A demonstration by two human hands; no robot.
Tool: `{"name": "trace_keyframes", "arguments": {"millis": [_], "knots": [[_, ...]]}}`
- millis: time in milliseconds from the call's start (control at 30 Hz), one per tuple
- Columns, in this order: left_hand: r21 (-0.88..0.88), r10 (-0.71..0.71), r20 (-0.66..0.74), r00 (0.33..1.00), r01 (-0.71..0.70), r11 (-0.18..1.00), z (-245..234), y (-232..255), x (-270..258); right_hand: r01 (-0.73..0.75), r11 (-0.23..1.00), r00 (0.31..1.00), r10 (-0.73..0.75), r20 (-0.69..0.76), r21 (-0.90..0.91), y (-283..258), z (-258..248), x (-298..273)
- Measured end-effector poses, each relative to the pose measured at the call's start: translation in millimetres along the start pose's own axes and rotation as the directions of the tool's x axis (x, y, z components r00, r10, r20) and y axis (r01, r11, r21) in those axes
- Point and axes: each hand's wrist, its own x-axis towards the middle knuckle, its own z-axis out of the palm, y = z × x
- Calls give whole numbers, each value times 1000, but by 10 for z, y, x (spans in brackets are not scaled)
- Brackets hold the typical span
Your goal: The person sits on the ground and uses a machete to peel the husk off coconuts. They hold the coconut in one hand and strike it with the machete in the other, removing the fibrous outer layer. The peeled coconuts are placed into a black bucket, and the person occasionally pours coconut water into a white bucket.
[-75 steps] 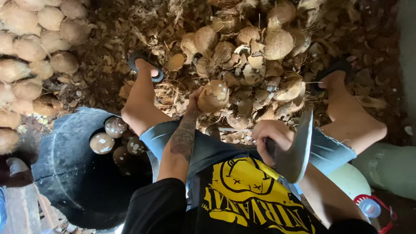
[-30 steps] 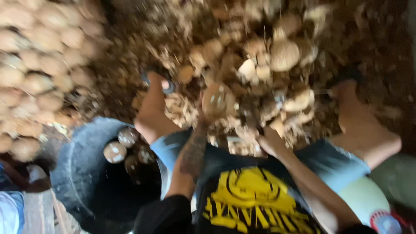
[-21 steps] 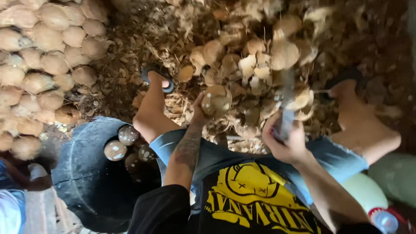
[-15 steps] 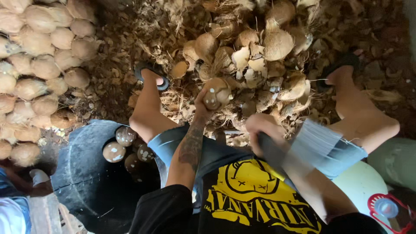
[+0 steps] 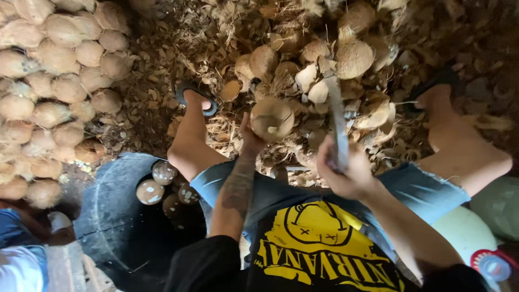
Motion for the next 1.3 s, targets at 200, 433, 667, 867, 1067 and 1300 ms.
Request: {"name": "trace_keyframes", "arguments": {"millis": [200, 433, 667, 867, 1067, 1300], "knots": [[-140, 1, -159, 987, -23, 990, -16, -52, 16, -343, 916, 925, 368, 94, -209, 868, -100, -536], [-111, 19, 100, 995, -8, 994, 454, 123, -66, -756, 574, 565, 815, 128, -315, 1082, 95, -274], [61, -51, 202, 978, 39, 997, 401, 0, -220, -120, 989, 992, 117, -51, -81, 372, -164, 61], [86, 47, 60, 997, -52, 995, 222, -209, 6, -236, 946, 964, 256, 71, -221, 982, -46, -371], [2, 18, 139, 990, -18, 1000, 322, -67, -109, -682, 595, 634, 771, 61, -425, 1426, 118, -436], [-109, 31, -42, 999, -35, 993, 304, -8, -140, -21, 993, 1000, 21, -3, -115, 132, 42, 70]]}}
